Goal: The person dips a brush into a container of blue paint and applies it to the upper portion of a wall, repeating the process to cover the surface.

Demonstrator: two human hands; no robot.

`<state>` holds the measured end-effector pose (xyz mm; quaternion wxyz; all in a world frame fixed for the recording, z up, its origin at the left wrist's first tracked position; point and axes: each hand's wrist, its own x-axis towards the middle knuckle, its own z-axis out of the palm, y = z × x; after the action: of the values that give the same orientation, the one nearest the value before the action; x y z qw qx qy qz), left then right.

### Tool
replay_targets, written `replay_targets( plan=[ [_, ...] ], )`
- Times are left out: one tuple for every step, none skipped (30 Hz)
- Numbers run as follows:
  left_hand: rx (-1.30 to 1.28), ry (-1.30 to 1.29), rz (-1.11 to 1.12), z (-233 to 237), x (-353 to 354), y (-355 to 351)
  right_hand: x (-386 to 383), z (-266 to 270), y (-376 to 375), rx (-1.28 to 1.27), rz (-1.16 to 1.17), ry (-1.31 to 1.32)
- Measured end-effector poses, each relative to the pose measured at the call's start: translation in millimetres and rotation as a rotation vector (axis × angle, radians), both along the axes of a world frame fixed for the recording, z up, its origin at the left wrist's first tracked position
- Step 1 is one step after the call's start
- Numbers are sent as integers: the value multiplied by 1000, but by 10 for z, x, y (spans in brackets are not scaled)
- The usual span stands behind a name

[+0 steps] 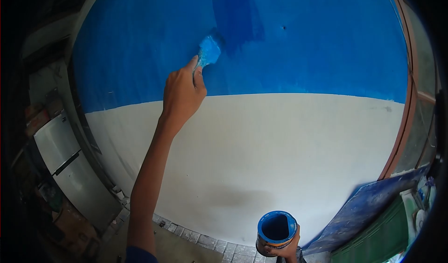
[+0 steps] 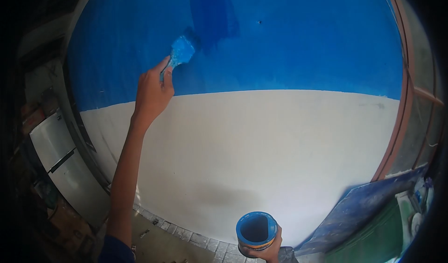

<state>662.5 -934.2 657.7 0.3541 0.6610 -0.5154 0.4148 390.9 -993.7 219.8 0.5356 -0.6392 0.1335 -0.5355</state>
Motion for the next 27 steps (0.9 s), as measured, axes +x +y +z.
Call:
replay_targets(
  plan=[
    [-63,5,66,76,-21,31,35,-21,15,22,12,20],
    [-60,16,65,146,-15,36,62,-34,56,47,28,44],
    [-31,-16,76,222,-9,24,96,76,115,51,34,49],
    [-4,-47,87,243,6,10,131,92,158,51,36,60],
    [-7,-38,91,196,63,-34,172,104,181,53,42,62],
    [15,-49,54,125,154,-124,220,111,187,53,50,59],
    [36,-60,21,66,207,-191,255,84,187,47,58,64],
    [51,-59,20,-41,247,-236,297,25,192,38,49,32],
    [67,-58,22,-173,235,-245,346,-26,205,31,42,-1],
    [77,-28,-8,-284,220,-231,383,-50,213,29,65,3],
    [84,-16,-52,-388,259,-224,399,-67,220,29,37,40],
    [90,19,-92,-478,285,-184,400,-92,263,33,19,63],
    [44,-8,-158,-595,382,-176,422,-106,307,40,9,81],
    [-4,-37,-227,-711,500,-147,443,-109,344,46,-3,103],
    [-17,50,-354,-820,564,-40,459,-116,379,48,-14,120],
    [-29,132,-488,-952,602,76,486,-119,416,50,-26,134],
    [-33,279,-574,-1145,621,221,530,-85,441,49,-42,149],
    [-33,425,-662,-1394,630,383,567,-69,480,53,-55,164],
    [-20,565,-715,-1678,645,534,611,-38,512,57,-69,178],
    [1,735,-800,-2012,681,680,639,-30,562,64,-81,192],
    [35,860,-827,-2321,691,863,680,-38,611,70,-93,203],
    [46,1032,-825,-2695,696,1024,712,-38,647,72,-105,218],
    [70,1200,-820,-3119,716,1196,741,-42,687,76,-117,238],
    [0,1453,-833,-3531,668,1346,781,-41,715,78,-130,252],
    [-31,1643,-854,-3808,612,1544,819,-49,751,81,-140,267],
    [-172,1768,-780,-4034,498,1690,853,-47,784,82,-151,280],
    [-233,1749,-791,-4791,593,1782,899,-50,819,87,-157,293]
  ],
)
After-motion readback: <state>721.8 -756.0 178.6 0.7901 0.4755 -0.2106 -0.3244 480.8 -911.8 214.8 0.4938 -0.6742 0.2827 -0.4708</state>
